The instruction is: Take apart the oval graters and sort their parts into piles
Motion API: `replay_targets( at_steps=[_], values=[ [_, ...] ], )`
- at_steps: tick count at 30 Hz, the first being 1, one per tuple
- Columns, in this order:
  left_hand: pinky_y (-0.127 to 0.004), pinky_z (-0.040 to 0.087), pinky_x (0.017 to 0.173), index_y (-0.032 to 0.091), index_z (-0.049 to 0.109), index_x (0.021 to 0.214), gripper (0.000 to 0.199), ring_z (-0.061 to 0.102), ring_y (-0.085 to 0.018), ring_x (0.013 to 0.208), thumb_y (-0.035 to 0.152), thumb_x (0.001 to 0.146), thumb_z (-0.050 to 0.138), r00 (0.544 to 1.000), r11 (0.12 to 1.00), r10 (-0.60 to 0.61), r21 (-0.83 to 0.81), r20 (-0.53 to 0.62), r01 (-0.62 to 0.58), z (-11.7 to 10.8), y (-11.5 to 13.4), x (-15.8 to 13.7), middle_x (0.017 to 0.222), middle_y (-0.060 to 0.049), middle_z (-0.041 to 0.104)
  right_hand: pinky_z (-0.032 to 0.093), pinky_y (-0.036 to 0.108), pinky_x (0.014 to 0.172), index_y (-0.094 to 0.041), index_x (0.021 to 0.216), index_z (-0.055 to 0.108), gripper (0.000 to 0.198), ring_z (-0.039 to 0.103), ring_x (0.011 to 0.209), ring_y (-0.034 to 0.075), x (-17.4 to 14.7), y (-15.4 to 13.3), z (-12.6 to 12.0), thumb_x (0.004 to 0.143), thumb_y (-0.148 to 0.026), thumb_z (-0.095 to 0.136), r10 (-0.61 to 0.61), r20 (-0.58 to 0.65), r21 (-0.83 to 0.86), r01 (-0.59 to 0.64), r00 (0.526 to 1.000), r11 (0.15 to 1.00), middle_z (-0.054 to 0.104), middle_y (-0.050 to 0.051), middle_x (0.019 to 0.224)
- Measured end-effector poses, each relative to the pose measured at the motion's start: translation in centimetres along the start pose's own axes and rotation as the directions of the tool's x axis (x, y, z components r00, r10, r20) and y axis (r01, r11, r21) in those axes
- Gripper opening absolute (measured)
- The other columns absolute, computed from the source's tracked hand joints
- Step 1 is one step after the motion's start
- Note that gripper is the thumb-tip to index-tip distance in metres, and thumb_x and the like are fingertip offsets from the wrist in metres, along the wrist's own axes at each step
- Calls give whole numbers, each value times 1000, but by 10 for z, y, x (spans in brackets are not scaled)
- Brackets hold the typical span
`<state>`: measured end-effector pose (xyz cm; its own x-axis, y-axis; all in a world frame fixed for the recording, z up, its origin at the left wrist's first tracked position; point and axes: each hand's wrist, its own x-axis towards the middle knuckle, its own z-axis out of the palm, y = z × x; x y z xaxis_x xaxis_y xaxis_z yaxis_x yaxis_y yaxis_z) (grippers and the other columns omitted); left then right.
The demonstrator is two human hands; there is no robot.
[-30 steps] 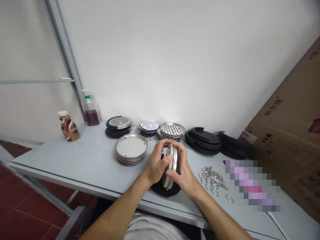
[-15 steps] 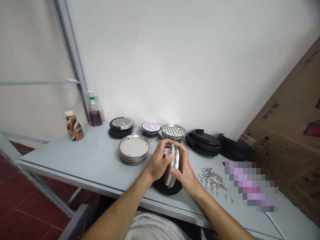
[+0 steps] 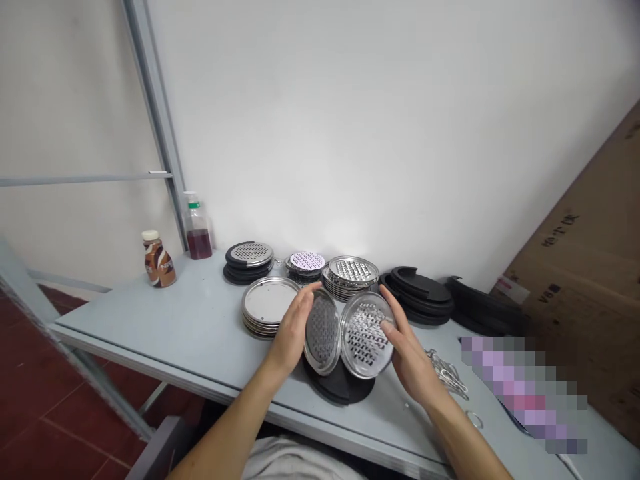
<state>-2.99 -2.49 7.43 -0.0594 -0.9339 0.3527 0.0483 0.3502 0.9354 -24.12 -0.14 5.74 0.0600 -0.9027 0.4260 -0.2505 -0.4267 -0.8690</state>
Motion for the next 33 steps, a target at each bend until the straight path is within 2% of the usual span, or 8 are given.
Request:
replay_targets(
  at_steps=[4, 7, 13, 17, 21, 25, 28, 33],
  values=[
    [-41, 38, 105, 29, 57, 127, 47, 55, -28, 120, 33, 81, 66, 996, 925, -83, 375, 35, 64, -17, 8, -9, 126, -4, 63, 34, 45, 111, -33, 148, 35, 59, 41, 136, 27, -11, 1, -15, 92, -46, 49, 92, -169, -175, -122, 981, 977, 42, 3, 151],
    [-40, 39, 105, 28, 62, 122, 45, 57, -27, 118, 19, 77, 64, 998, 885, -51, 465, 42, 26, -28, 10, -13, 123, -3, 66, 54, 39, 82, -25, 142, 47, 57, 66, 93, 25, -11, 3, -34, 88, -42, 54, 165, -296, -219, -235, 941, 947, 70, 8, 110],
    [-41, 47, 98, 26, 65, 121, 44, 61, -28, 112, 31, 77, 68, 988, 962, -97, 244, -118, 124, -62, 24, 8, 123, -5, 66, 33, 20, 30, -22, 128, 61, 49, 42, 34, 9, 47, -3, -61, 79, -27, 60, 354, -498, 175, -308, 792, 935, 52, -5, 54],
    [-40, 51, 90, 21, 65, 122, 50, 62, -29, 110, 35, 74, 71, 975, 980, -141, 116, -175, 162, -73, 27, 42, 125, -9, 65, 35, 18, 29, -13, 132, 52, 50, 45, 32, 9, 104, -3, -43, 83, -20, 57, 458, -424, 399, -293, 781, 869, 54, -4, 55],
    [-39, 41, 105, 21, 65, 123, 56, 53, -28, 124, 37, 70, 77, 992, 970, 19, 245, -121, 11, -68, 18, 66, 132, -8, 61, 56, 26, 45, -9, 141, 38, 67, 64, 50, 16, 130, 10, -26, 81, -18, 64, 473, -386, 437, -295, 792, 850, 63, 3, 70],
    [-39, 41, 106, 21, 61, 129, 67, 54, -29, 124, 41, 67, 81, 999, 961, 34, 275, -13, -29, -55, 10, 78, 134, -9, 60, 61, 31, 70, -15, 142, 38, 80, 72, 74, 20, 118, 23, -27, 71, -16, 75, 427, -412, 398, -263, 805, 879, 66, 10, 98],
    [-39, 43, 104, 20, 60, 130, 73, 55, -29, 123, 34, 62, 85, 998, 958, 24, 286, 53, -39, -38, 6, 89, 135, -10, 59, 61, 30, 65, -19, 130, 50, 65, 70, 75, 19, 102, 23, -27, 72, -29, 76, 310, -511, 252, -204, 802, 946, 63, 10, 107],
    [-38, 40, 107, 21, 59, 128, 70, 53, -27, 125, 24, 63, 84, 986, 960, 79, 255, 144, -114, -3, 4, 96, 134, -9, 59, 55, 31, 45, -17, 107, 60, 44, 63, 58, 18, 79, 9, -2, 83, -54, 59, 351, -167, 429, -253, 921, 867, 64, 4, 76]
  ],
)
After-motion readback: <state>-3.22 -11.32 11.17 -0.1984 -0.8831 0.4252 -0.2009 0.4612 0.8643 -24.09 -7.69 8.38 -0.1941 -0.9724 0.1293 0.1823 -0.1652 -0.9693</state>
